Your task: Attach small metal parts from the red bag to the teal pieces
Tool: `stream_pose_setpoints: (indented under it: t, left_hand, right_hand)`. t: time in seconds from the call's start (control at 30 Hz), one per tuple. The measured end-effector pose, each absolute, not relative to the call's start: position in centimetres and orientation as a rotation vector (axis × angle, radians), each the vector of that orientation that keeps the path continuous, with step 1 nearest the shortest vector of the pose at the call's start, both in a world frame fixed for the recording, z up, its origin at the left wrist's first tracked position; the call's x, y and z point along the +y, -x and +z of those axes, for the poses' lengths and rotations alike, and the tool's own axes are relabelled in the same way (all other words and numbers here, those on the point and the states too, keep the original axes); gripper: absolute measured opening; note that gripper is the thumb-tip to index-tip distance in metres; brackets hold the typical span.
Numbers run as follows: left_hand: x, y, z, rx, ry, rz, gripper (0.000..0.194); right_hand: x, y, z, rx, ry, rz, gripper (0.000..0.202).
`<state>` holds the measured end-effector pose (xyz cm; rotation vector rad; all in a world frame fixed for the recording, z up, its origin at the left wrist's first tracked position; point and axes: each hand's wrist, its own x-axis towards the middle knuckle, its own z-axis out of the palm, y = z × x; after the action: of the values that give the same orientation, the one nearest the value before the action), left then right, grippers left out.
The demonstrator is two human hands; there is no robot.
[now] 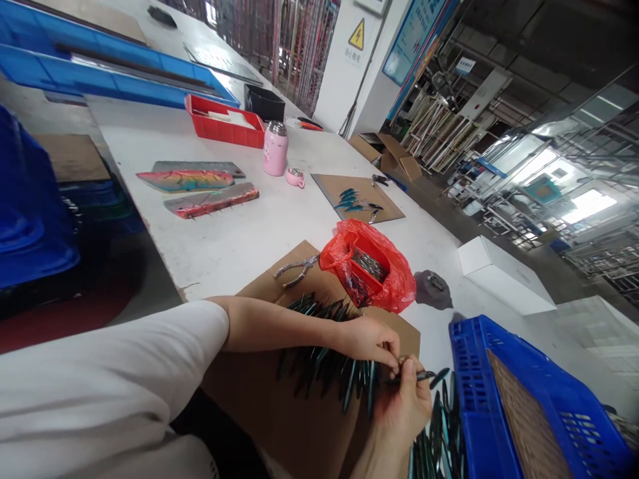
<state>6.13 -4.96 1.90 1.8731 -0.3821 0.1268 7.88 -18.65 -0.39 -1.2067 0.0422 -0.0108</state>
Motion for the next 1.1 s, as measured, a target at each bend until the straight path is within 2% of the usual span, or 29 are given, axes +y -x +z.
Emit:
stream_pose_setpoints:
  t: [0.13,0.23,0.3,0.5,0.7,0.8,0.97,1.1]
  left_hand:
    - [-4.3,-6.4,2.3,-0.467,-2.158,0.317,0.012]
    - [-3.7,-6.5,3.0,-0.455,-2.157,0.365,0.008]
    - [-3.3,-6.5,3.8,-0.347,-1.963,0.340,0.006]
    - [-3.8,-5.8,4.9,-0.205,-1.209,0.043,0.021]
    - [-4.1,-6.3,4.0,-0.106,-1.056,-0.004,0.034]
    - [-3.8,-6.7,3.8,-0.063,-1.031,-0.034,0.035]
    - [-3.6,-6.9,3.5,-0.067,-0.936,-0.168,0.036]
    - [-3.7,-6.7,3.4,-0.081,-0.929,-0.159,0.036]
  right_hand:
    - [-18.3,-7.3,-0.1,0.022,1.396,-0.088,0.030]
    - [-18.1,-6.6,0.2,-0.040,1.603,-0.183,0.038]
    - [-17.9,-6.1,0.4,-0.095,1.715,-0.228,0.039]
    - [-16.7,-5.5,0.5,-0.141,1.661,-0.156,0.040]
    - [-16.5,-6.1,0.2,-0.091,1.618,-0.103,0.055]
    - [-16.9,-6.7,-0.6,-0.084,1.600,-0.053,0.056]
    - [-17.5,-7.4,-1.4,-0.097,1.757,0.134,0.044]
    - [-17.5,-6.6,-0.6,-0.136,1.789,0.069,0.042]
